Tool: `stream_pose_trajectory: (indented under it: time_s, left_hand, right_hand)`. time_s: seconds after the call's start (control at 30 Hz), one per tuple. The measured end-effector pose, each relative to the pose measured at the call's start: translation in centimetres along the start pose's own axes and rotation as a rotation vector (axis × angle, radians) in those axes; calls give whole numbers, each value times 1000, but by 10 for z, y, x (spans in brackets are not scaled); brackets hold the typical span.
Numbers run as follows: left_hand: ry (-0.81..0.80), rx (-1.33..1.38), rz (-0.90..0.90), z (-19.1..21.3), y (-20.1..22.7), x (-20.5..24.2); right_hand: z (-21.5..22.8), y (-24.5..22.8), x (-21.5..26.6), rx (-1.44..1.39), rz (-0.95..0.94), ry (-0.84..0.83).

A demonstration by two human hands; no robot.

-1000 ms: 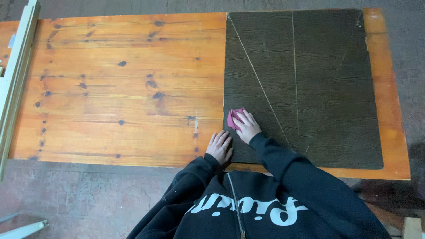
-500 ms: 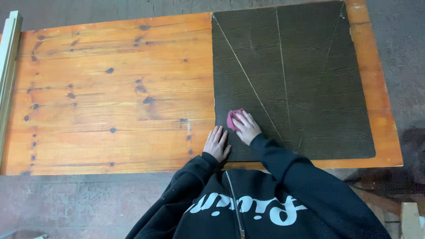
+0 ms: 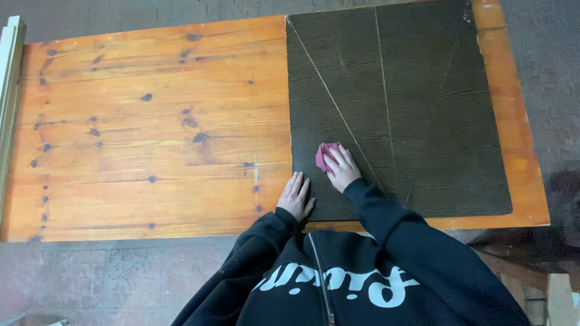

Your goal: The person wipes a dark rectangular panel on a wooden workbench using a pink cloth. After wiping, the person lifts the panel to reveal the workbench underneath.

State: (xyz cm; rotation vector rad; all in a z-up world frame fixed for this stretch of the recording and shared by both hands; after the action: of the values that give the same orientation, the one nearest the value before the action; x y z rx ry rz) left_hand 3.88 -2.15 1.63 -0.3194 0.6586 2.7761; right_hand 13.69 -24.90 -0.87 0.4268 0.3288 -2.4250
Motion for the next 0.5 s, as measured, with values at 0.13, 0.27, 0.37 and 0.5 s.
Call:
stream_pose_trajectory:
  time_s: [0.13,0.27,0.37,0.5]
  left_hand:
    - [-2,-10,-11,-7,2,-5]
    - [5,2,-43,-5,10,-13]
    - [-34,0,-41,-4,11,-14]
    - [-57,-15,-34,-8,11,-19]
  right_hand:
    - [7,1,14,-53,51,-30]
    - [18,14,21,-30,63,-15]
    - [15,32,24,-25,23,13]
    - [5,41,12,-21,-4,16]
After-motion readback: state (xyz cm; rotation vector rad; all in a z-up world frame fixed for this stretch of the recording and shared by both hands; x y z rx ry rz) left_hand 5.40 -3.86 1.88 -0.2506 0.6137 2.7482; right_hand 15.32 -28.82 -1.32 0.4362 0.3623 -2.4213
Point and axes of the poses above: each hand's wrist, its own x-axis away from the middle knuckle, its own z-axis out of the back of the hand, y = z × x, the point moved 4 cm from there along -x, towards the middle knuckle, and after that the axes turned 13 degrees about z, right-handed, at the moved point
